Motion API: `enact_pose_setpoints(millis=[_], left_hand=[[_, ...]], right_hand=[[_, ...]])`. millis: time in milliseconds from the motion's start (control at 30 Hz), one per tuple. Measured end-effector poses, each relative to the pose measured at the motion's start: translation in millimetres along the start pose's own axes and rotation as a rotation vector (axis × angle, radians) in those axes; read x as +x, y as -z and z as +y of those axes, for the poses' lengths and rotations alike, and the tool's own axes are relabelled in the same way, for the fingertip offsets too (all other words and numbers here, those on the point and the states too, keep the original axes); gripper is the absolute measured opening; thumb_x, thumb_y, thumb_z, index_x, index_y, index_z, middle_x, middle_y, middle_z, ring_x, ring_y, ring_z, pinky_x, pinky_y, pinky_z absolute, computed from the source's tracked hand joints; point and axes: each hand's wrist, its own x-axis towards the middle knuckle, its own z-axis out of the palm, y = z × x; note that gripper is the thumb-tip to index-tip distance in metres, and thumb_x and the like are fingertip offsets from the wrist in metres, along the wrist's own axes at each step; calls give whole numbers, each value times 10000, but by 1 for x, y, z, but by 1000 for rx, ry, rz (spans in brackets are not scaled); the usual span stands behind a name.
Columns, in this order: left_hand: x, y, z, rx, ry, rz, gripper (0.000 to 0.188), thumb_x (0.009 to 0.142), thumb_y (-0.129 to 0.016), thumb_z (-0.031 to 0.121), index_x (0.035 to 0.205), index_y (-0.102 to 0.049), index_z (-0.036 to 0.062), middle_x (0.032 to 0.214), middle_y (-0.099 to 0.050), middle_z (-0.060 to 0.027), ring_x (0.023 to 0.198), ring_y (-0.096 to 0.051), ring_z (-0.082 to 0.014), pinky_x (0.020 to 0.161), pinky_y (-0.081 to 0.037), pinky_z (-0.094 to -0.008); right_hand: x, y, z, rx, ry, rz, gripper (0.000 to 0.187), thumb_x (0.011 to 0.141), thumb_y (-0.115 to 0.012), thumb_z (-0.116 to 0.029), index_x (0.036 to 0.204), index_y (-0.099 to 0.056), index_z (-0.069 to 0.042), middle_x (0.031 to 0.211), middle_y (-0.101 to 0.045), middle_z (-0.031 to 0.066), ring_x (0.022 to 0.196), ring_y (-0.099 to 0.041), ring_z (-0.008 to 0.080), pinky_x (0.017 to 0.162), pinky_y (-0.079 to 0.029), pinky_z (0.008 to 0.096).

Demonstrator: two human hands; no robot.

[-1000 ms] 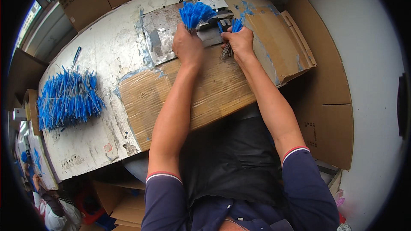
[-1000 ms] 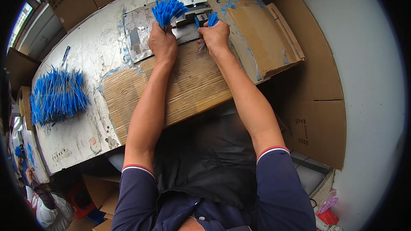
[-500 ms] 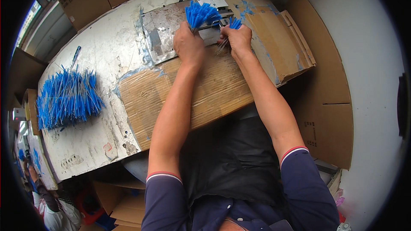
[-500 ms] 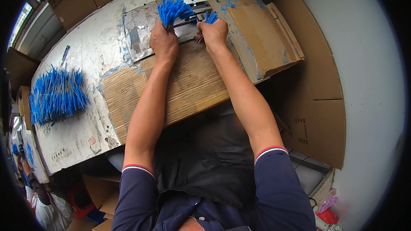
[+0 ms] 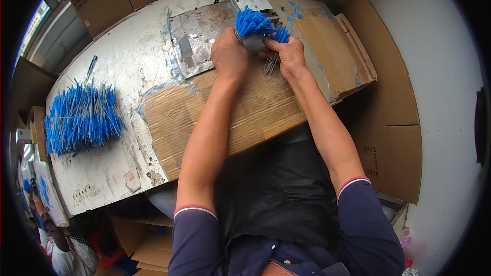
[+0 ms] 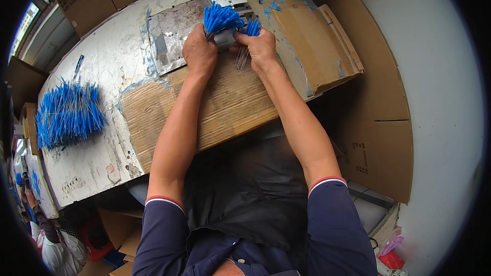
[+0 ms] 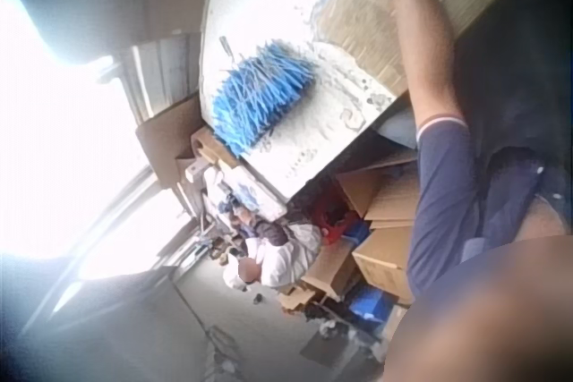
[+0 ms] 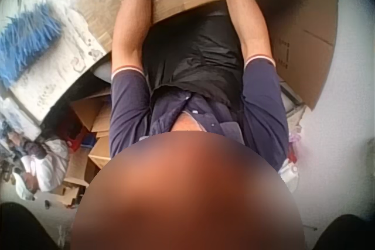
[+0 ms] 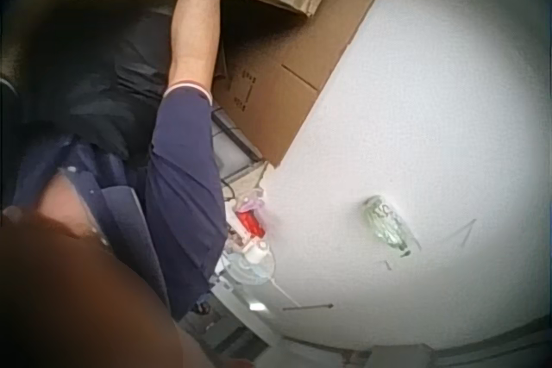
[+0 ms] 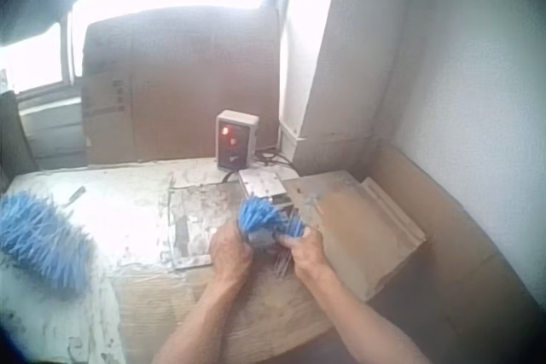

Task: Using a workbench machine to trim and organize blue brush-like hygiene product components.

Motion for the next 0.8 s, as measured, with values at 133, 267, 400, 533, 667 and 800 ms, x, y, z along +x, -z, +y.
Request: enact_pose_setpoints(millis=[133,267,400,533,667,800], left_hand=[[0,2,2,-5,13,-32,195,810,-579,8,991,-651,27,893,-695,-188,893,-659,-393,807,-494,-504],[-1,2,0,18,-44,-2,205,805,-572,1,993,-650,24,911,-690,-185,893,-654,-386,802,-491,-496],[-4,0,2,90,-149,-12,190,798,-572,1,974,-642,22,923,-675,-173,883,-646,-371,791,-483,-482],[-2,1,2,122,-46,2,149,805,-582,4,951,-612,22,913,-662,-169,885,-638,-377,783,-481,-489],[1,2,1,-14,62,95,144,818,-606,13,961,-589,20,922,-657,-174,895,-632,-392,785,-484,-496],[1,5,0,-62,120,123,180,823,-651,19,988,-581,27,938,-658,-177,914,-633,-400,792,-487,-496]], right_hand=[[-3,3,-1,71,-44,-52,229,856,-740,8,1051,-621,-4,926,-686,94,757,-693,211,662,-644,374],[-15,2,-5,133,-53,-73,173,854,-726,18,999,-632,10,897,-693,101,739,-700,206,598,-636,350],[-16,9,0,81,-40,-16,167,856,-732,5,989,-631,8,872,-698,105,677,-696,204,570,-629,352],[-16,2,-2,-27,-24,37,170,833,-747,1,957,-631,9,775,-686,96,573,-671,184,507,-597,338],[-8,4,2,-142,-53,0,196,822,-764,1,956,-620,-5,763,-674,78,569,-661,166,502,-578,311],[5,-5,6,-332,73,57,171,781,-777,6,832,-615,-22,684,-655,76,551,-642,150,452,-508,296]])
